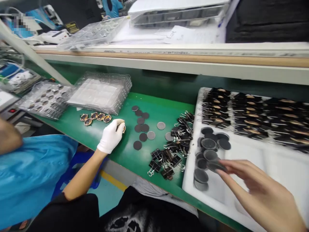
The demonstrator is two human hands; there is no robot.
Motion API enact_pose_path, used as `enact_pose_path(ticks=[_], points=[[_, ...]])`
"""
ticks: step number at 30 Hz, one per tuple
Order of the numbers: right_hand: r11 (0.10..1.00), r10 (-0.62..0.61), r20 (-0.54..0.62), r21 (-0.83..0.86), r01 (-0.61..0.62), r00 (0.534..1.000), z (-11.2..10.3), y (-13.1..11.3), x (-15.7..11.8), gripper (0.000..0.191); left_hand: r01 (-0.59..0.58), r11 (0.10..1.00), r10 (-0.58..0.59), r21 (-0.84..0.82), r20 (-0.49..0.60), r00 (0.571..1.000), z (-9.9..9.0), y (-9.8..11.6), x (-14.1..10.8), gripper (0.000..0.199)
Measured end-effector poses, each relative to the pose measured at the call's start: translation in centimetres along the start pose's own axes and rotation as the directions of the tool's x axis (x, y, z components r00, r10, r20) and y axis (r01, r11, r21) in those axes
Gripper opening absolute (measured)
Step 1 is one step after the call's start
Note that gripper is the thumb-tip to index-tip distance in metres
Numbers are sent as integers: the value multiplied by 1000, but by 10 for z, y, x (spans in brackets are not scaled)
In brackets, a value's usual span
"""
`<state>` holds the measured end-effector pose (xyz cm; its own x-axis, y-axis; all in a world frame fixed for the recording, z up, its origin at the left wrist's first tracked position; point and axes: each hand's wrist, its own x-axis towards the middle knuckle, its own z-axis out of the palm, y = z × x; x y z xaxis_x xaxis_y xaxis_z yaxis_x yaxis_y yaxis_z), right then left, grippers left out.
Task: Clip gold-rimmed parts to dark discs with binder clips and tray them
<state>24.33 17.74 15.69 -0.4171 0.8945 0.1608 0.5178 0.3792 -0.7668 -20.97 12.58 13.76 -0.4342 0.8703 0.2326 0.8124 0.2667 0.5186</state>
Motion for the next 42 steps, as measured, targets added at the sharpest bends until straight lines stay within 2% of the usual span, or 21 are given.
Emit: enact_pose_path(ticks=[2,4,5,7,10,12,13,14,17,19,21,25,28,31,33,34,36,37,38,39,42], points=[[987,9,-111,160,9,994,11,-26,15,16,-2,977,16,-214,63,998,7,42,5,29],[959,-90,-175,249,133,980,22,-45,30,20,34,909,68,-416,227,971,14,90,7,33],[945,-162,-214,247,214,963,26,-52,35,25,56,865,135,-498,339,931,18,113,6,37],[918,-297,-273,183,352,915,31,-58,42,40,88,793,251,-603,455,854,26,151,3,43],[875,-448,-343,20,483,826,30,-56,46,58,96,725,381,-682,513,769,38,184,-3,44],[851,-501,-381,-53,523,777,27,-52,47,62,115,708,422,-697,547,723,43,192,-4,42],[860,-482,-392,-41,508,784,26,-50,48,60,116,711,430,-693,560,708,44,194,-4,41],[886,-422,-387,16,464,820,26,-49,49,55,104,721,435,-685,565,701,44,194,-3,39],[935,-99,-300,298,192,949,27,-47,54,28,14,739,480,-673,541,691,43,193,-1,39],[904,54,-217,424,44,975,31,-46,58,17,-30,728,530,-685,535,658,41,192,-1,42],[868,131,-157,495,-37,979,34,-44,60,22,-99,717,586,-690,521,620,41,192,-3,45],[860,89,-22,506,-66,996,35,-36,60,26,-287,731,656,-619,523,544,41,190,-12,54],[888,-1,63,460,-28,998,35,-31,59,26,-334,753,652,-567,573,497,39,189,-10,63],[893,-11,-29,449,23,1000,35,-29,61,21,-373,742,670,-558,594,445,39,191,10,68],[861,43,-101,508,14,994,35,-31,62,15,-440,755,655,-486,586,476,46,195,36,56],[829,91,-109,559,-14,990,34,-32,63,12,-488,779,624,-395,568,537,53,198,50,50],[745,192,-74,660,-97,979,32,-33,65,10,-523,847,498,-98,494,713,73,204,80,55],[700,234,-40,700,-140,971,32,-33,65,12,-507,861,433,32,478,764,85,207,94,57],[659,269,-10,731,-177,963,31,-33,65,14,-498,861,388,106,498,776,96,209,106,58],[622,300,14,755,-207,954,31,-31,66,17,-504,854,363,127,549,753,107,211,116,56],[524,367,49,814,-250,929,31,-25,68,19,-516,857,393,-3,651,649,125,212,133,47]])
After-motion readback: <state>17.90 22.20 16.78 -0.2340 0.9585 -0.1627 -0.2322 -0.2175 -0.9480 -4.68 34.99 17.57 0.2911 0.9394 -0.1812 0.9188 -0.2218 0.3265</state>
